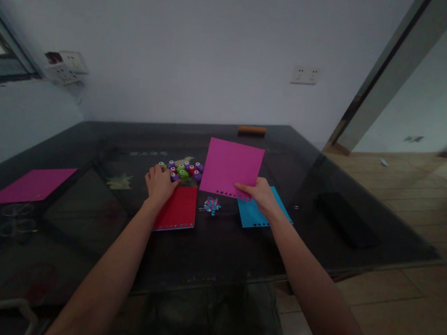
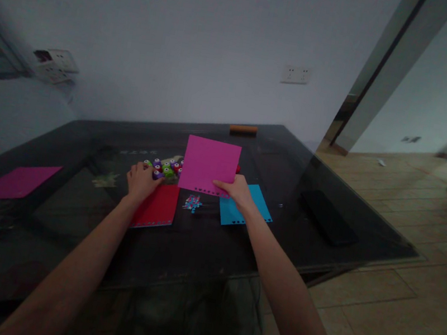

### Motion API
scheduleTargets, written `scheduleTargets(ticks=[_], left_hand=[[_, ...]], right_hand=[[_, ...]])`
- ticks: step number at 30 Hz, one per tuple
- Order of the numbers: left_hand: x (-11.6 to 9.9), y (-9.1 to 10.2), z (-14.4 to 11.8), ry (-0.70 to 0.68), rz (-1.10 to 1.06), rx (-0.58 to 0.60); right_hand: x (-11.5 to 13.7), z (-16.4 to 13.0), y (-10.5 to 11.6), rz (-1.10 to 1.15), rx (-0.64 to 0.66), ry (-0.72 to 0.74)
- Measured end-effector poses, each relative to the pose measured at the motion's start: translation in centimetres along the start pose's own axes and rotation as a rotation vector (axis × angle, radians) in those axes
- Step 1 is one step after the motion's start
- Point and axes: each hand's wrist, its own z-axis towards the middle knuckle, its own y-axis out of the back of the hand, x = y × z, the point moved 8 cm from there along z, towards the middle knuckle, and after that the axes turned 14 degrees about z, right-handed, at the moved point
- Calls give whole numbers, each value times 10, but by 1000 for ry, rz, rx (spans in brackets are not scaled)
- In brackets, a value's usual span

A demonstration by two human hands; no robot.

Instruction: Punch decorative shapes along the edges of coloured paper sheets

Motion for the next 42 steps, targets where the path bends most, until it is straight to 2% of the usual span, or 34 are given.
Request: scheduleTargets(ticks=[8,11,14,15,20,24,28,31,33,42], left_hand=[[5,23,2,-6,-174,-82],[-3,39,3,-76,-390,-155],[-14,52,0,-121,-717,-184],[-19,52,-1,-106,-839,-146],[-46,39,-12,44,-1560,184],[-56,35,-26,141,-1843,290],[-67,28,-47,212,-1924,423],[-80,25,-62,203,-1950,557],[-85,25,-68,193,-1939,604],[-89,28,-74,131,-1726,581]], right_hand=[[1,0,-1,24,9,4],[2,0,-1,24,7,11],[2,0,-1,42,4,20],[2,0,-1,46,4,22],[2,1,3,102,-37,11],[4,2,6,149,-82,16],[4,2,11,151,-110,17],[2,3,14,156,-112,25],[3,4,14,147,-100,46],[9,3,12,90,-117,103]])
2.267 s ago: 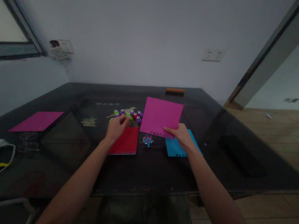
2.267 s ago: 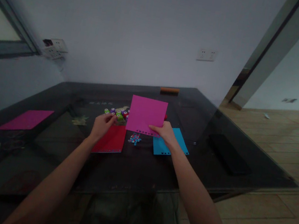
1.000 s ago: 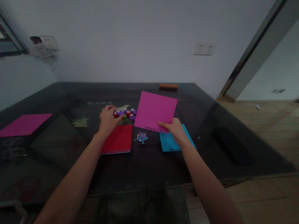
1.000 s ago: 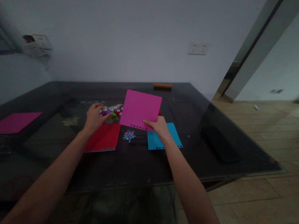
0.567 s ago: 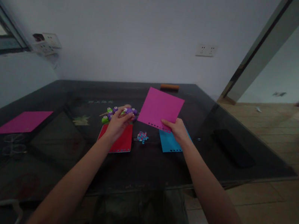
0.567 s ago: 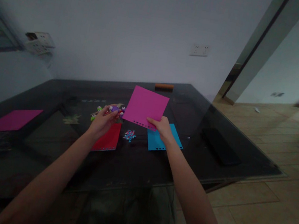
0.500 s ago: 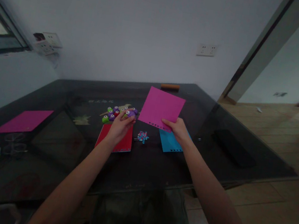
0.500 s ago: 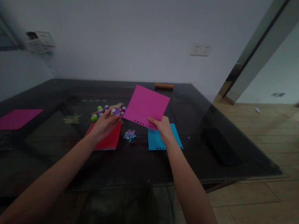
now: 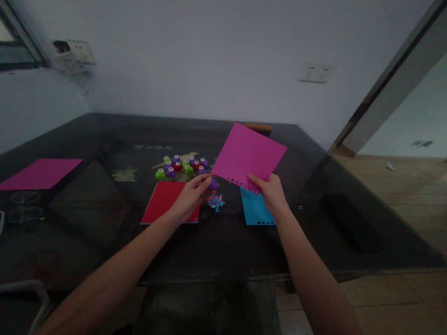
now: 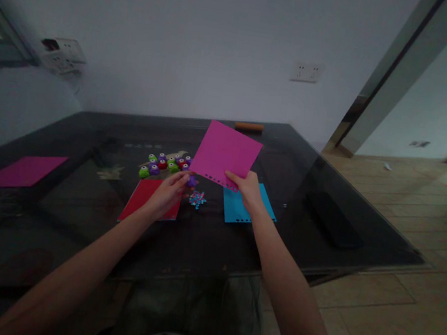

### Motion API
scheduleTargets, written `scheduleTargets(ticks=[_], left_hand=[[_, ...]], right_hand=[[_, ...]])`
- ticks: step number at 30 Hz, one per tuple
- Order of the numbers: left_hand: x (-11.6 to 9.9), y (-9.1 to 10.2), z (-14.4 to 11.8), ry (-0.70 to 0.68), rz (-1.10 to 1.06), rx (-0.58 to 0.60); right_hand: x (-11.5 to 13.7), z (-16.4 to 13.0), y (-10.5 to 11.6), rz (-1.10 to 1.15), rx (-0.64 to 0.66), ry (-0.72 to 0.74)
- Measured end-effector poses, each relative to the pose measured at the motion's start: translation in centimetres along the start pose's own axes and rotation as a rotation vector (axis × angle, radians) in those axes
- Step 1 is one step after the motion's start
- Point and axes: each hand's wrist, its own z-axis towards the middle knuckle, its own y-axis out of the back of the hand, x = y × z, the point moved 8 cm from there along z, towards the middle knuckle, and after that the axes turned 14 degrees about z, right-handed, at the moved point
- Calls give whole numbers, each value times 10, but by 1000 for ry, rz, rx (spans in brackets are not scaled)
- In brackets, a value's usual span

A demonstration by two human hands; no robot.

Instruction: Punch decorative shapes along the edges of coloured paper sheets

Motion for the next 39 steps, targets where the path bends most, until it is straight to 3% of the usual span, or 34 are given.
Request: scheduleTargets(ticks=[13,39], left_hand=[[2,-7,0,-34,49,16],[-6,-10,-6,-9,-79,-12]], right_hand=[[11,-5,-6,-98,-10,134],[11,-6,-9,-179,20,110]])
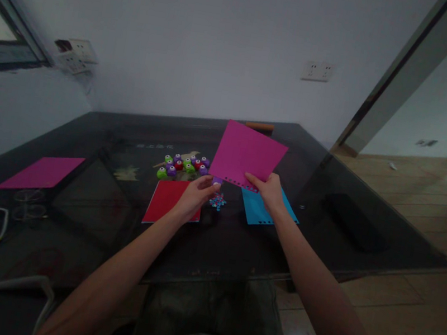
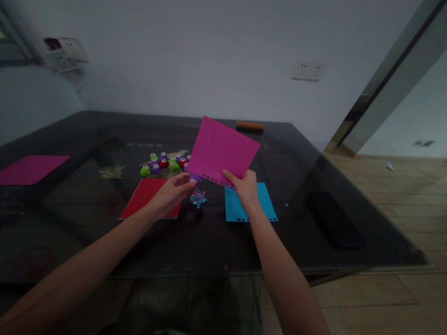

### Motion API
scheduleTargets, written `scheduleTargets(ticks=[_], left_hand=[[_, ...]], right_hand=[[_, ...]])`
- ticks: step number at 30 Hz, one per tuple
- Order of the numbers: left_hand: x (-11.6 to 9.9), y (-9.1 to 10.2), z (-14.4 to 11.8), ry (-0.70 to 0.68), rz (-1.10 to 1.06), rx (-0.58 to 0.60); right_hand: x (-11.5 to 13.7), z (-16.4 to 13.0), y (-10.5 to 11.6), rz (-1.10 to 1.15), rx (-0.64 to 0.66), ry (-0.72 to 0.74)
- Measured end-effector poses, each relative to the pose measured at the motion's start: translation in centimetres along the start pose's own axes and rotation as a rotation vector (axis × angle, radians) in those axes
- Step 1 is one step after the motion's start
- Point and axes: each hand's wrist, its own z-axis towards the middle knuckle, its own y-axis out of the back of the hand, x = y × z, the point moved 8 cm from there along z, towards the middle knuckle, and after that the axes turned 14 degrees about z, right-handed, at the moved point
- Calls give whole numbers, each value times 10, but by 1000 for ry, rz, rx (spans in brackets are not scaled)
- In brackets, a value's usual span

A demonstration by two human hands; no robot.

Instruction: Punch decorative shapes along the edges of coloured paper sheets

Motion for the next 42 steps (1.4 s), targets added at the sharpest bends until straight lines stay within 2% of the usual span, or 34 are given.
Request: scheduleTargets(ticks=[19,30,42], left_hand=[[7,1,5,5,-8,22],[9,4,7,-2,-7,34],[13,5,8,18,-29,24]], right_hand=[[6,-3,-7,-44,62,41],[12,-7,-14,-59,92,13],[16,-9,-17,-161,126,77]])
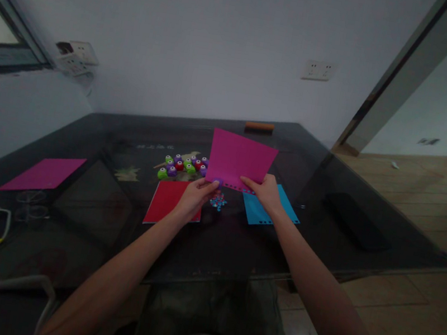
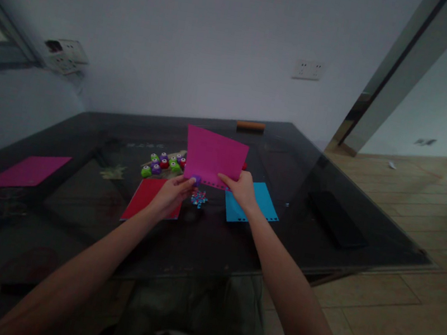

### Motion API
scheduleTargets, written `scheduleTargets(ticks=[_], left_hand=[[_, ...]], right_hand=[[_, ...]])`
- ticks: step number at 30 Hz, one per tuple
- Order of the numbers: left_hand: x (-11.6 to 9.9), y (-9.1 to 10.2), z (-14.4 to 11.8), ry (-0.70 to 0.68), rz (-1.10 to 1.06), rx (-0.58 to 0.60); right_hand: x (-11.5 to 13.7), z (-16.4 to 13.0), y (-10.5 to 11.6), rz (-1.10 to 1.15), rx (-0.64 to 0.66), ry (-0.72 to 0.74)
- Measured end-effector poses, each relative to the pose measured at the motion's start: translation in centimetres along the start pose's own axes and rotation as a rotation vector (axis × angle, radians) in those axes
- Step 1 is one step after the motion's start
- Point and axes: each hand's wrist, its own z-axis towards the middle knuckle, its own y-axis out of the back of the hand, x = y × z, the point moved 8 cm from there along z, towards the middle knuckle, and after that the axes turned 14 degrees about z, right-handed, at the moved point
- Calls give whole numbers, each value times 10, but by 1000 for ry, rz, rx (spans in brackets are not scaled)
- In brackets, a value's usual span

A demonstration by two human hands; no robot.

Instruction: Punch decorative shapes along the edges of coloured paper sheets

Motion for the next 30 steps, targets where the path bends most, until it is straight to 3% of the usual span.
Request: scheduleTargets(ticks=[11,30], left_hand=[[-2,1,-1,2,18,-8],[-1,1,-1,-1,9,-15]], right_hand=[[7,0,-2,-117,11,32],[8,-1,-4,-98,38,68]])
